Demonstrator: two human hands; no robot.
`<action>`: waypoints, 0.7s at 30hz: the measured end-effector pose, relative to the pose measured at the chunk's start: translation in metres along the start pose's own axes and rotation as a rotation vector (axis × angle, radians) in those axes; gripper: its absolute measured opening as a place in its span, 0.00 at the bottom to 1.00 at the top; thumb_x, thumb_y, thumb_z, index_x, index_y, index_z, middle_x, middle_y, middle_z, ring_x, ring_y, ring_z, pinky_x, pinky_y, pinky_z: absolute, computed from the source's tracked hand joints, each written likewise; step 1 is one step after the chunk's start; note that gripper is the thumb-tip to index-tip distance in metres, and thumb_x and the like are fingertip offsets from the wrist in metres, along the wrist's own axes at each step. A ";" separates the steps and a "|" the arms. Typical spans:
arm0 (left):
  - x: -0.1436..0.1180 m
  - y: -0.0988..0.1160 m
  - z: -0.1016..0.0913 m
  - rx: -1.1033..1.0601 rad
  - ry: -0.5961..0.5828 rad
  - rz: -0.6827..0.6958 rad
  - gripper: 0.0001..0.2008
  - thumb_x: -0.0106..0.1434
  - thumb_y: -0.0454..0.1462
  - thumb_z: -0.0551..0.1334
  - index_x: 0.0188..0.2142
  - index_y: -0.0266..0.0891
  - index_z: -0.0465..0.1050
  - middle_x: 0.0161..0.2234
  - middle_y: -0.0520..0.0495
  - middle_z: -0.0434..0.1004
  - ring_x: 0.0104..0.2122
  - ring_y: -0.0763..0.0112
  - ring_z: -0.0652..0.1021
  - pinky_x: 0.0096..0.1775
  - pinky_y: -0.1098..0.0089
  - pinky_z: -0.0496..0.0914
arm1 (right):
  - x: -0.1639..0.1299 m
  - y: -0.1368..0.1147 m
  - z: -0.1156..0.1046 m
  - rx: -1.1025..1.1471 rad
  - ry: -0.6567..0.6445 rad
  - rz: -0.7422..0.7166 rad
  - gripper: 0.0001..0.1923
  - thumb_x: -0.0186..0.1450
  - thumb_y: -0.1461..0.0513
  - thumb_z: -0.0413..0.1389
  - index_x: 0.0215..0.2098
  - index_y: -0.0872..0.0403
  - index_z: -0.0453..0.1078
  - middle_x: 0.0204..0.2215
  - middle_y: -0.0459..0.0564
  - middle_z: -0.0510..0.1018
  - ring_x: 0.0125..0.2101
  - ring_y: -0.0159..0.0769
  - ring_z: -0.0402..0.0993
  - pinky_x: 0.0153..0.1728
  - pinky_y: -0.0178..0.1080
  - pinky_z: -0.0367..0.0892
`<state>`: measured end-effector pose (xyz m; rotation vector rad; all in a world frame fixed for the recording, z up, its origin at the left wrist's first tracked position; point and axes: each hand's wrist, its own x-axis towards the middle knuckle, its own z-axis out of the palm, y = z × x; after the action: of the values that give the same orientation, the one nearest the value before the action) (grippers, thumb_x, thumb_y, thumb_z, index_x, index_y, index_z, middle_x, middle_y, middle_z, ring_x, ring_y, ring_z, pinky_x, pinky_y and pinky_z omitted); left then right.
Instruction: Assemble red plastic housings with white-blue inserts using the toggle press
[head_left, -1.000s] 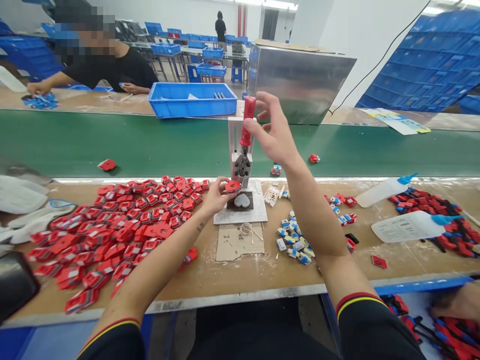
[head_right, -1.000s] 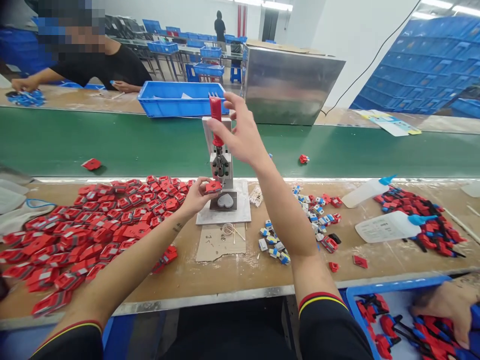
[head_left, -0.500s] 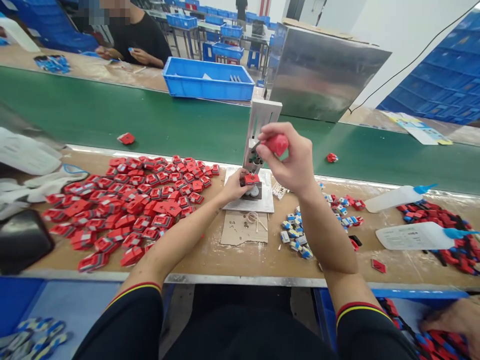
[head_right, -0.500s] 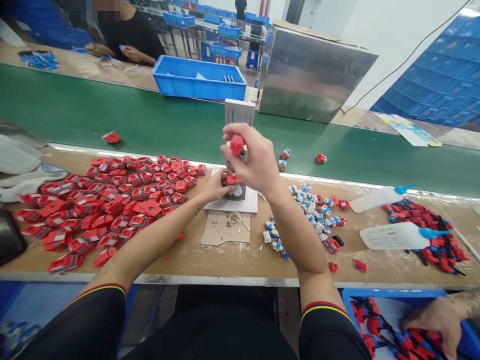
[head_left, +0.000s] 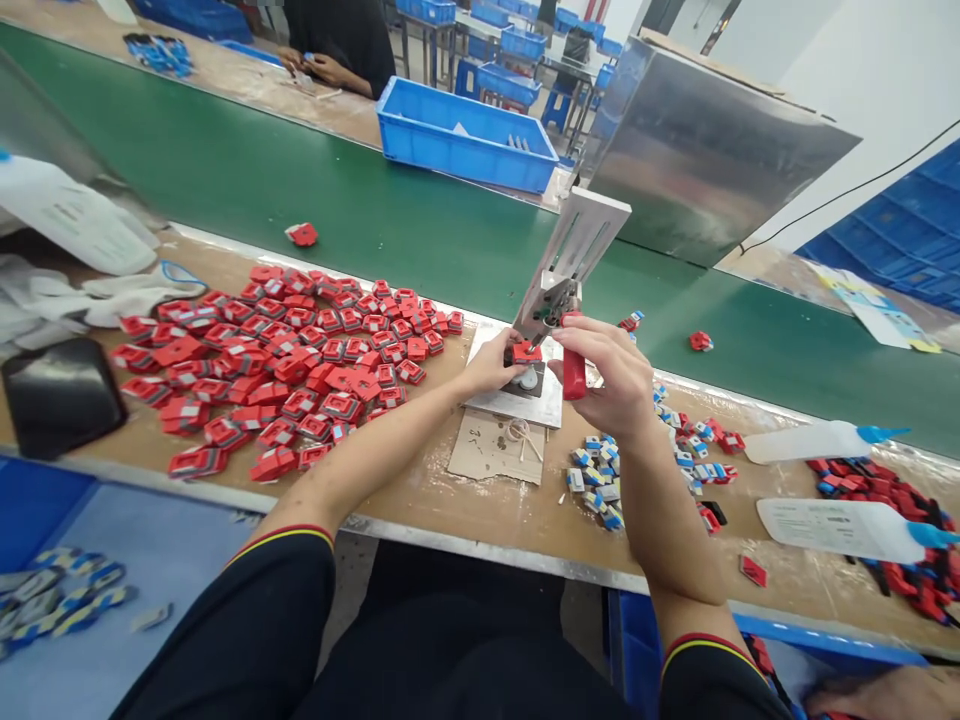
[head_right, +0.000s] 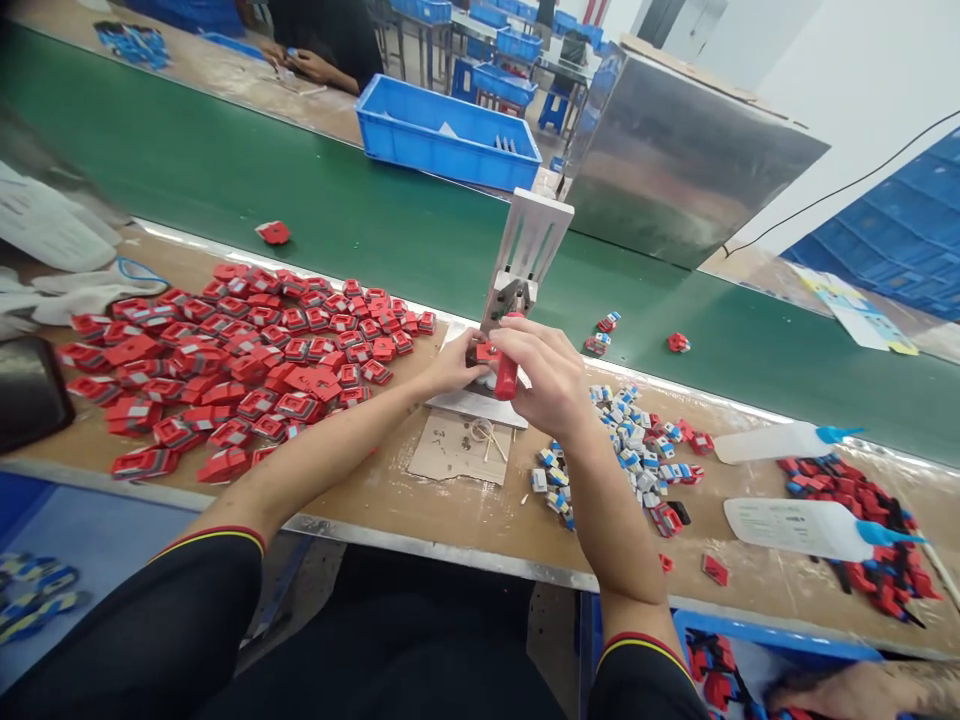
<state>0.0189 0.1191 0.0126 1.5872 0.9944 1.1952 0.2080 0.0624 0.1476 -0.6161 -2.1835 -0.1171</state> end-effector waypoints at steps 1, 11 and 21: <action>0.000 0.001 0.000 0.021 0.004 0.003 0.19 0.54 0.31 0.70 0.43 0.41 0.67 0.39 0.49 0.79 0.41 0.62 0.81 0.48 0.63 0.73 | -0.003 0.000 0.001 0.012 -0.006 -0.006 0.14 0.68 0.62 0.63 0.51 0.42 0.77 0.47 0.49 0.89 0.53 0.50 0.85 0.53 0.57 0.82; -0.001 0.002 0.001 0.146 -0.007 0.007 0.19 0.58 0.33 0.68 0.47 0.40 0.66 0.40 0.48 0.80 0.41 0.62 0.81 0.46 0.64 0.73 | -0.044 0.001 0.018 0.374 0.118 0.266 0.14 0.71 0.61 0.56 0.55 0.43 0.70 0.59 0.53 0.80 0.63 0.49 0.76 0.60 0.61 0.78; -0.004 0.005 0.002 0.217 -0.028 0.050 0.18 0.60 0.34 0.66 0.50 0.40 0.71 0.40 0.48 0.81 0.40 0.63 0.81 0.46 0.65 0.73 | -0.023 -0.014 0.019 0.961 -0.330 0.963 0.28 0.63 0.41 0.66 0.46 0.49 0.63 0.31 0.47 0.83 0.28 0.37 0.83 0.26 0.37 0.78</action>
<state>0.0202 0.1139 0.0161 1.8028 1.1021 1.1250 0.2002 0.0463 0.1200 -1.0387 -1.6886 1.5088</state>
